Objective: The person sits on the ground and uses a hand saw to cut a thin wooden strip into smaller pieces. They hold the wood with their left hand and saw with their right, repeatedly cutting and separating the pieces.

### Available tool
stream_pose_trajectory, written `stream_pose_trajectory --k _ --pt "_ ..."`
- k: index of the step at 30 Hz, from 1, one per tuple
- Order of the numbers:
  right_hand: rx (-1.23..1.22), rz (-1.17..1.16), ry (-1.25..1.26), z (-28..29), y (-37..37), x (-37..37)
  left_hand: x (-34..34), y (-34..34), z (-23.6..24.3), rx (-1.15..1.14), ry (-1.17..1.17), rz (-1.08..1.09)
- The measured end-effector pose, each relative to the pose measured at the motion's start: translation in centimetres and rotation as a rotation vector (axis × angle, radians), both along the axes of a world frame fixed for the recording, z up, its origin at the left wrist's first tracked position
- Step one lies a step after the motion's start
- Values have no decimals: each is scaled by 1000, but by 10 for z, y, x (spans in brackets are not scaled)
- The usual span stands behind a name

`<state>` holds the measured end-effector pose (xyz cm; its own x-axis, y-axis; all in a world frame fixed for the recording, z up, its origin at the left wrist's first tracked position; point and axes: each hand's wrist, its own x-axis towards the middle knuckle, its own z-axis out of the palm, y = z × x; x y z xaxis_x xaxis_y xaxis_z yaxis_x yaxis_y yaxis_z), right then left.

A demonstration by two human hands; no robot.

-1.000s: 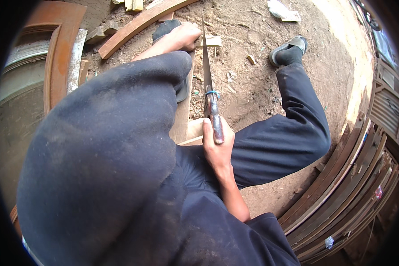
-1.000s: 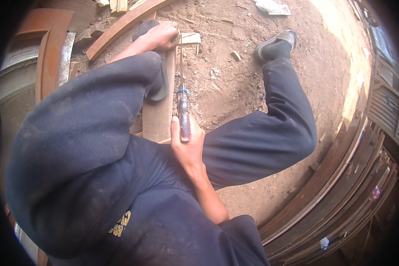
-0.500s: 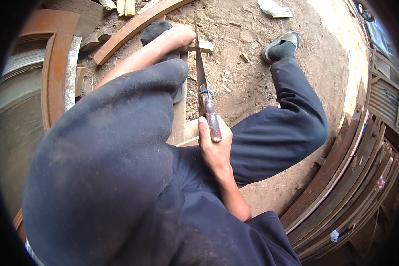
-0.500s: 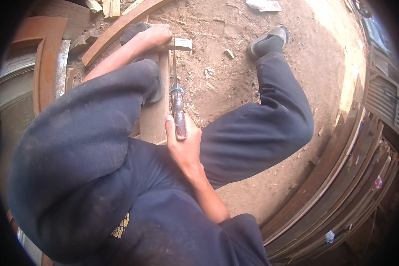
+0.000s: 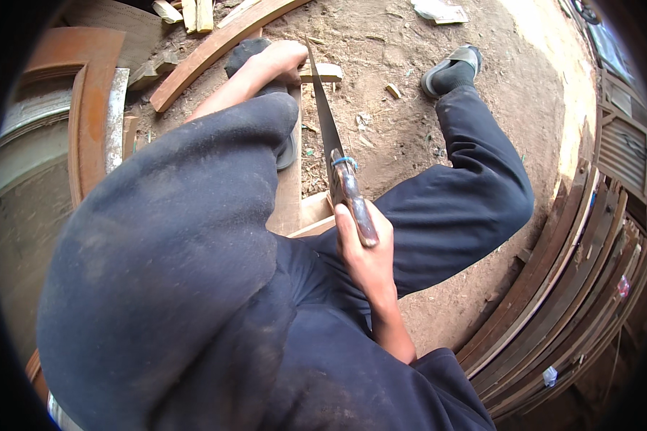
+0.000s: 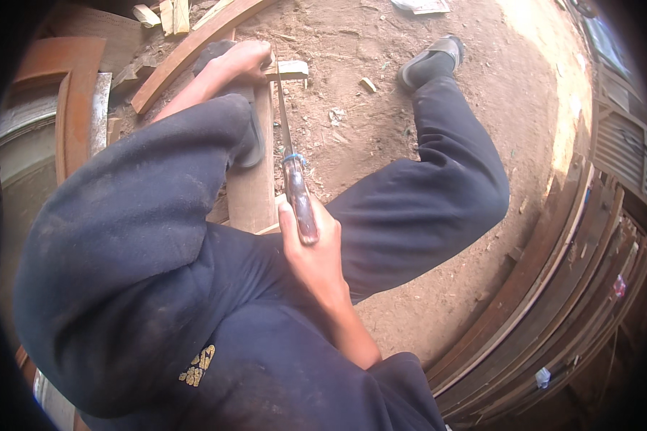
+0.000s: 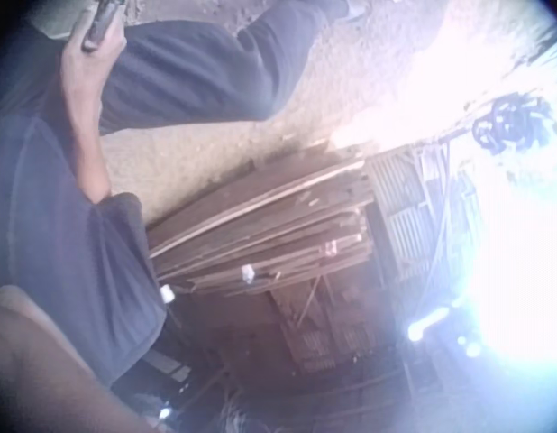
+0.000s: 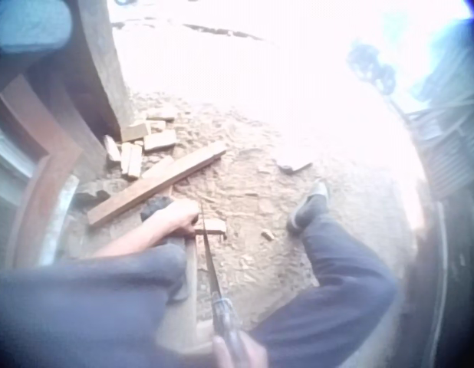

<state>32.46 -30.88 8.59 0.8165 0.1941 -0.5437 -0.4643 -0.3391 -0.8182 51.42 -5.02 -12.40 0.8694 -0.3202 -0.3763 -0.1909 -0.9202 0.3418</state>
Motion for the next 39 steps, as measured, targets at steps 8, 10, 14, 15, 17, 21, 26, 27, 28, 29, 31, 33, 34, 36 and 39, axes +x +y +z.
stream_pose_trajectory --k 8,10,14,15,17,21,26,27,28,29,31,33,34,36,39 --pt "-48 8 -25 18 -1 -18 3 5 -12 -44 -53 -22" --pt "-65 21 -75 13 6 -14 2 5 -15 -34 -52 -5" --pt "-94 36 -106 11 10 -14 8 3 -12 -41 -55 -33" --pt "-101 42 -104 12 7 -18 3 3 -10 -39 -47 -31" --pt "-113 61 -107 16 -1 -25 0 3 -7 -31 -41 -21" --pt "-90 30 -75 13 -4 -16 1 4 -8 -24 -8 -18" --pt "-10 17 -85 -9 7 -5 3 8 -14 -9 -41 4" --pt "-38 18 -116 -4 6 -4 6 4 -3 -24 -9 -9" --pt "-67 18 -146 1 6 -5 2 -1 -13 -16 -48 -16" --pt "-68 8 -40 10 3 -14 -2 -2 -13 -21 -33 -12" --pt "-80 72 -51 12 -6 -20 1 -1 1 -42 -36 43" --pt "-36 68 -75 10 -1 -16 0 2 -2 -7 12 31" --pt "-17 64 -90 8 3 -11 -2 2 -3 -2 11 28" --pt "-16 58 -89 1 6 -5 -3 1 -5 -10 -7 26" --pt "-38 29 -44 7 1 -15 -2 1 -6 -30 -46 21"
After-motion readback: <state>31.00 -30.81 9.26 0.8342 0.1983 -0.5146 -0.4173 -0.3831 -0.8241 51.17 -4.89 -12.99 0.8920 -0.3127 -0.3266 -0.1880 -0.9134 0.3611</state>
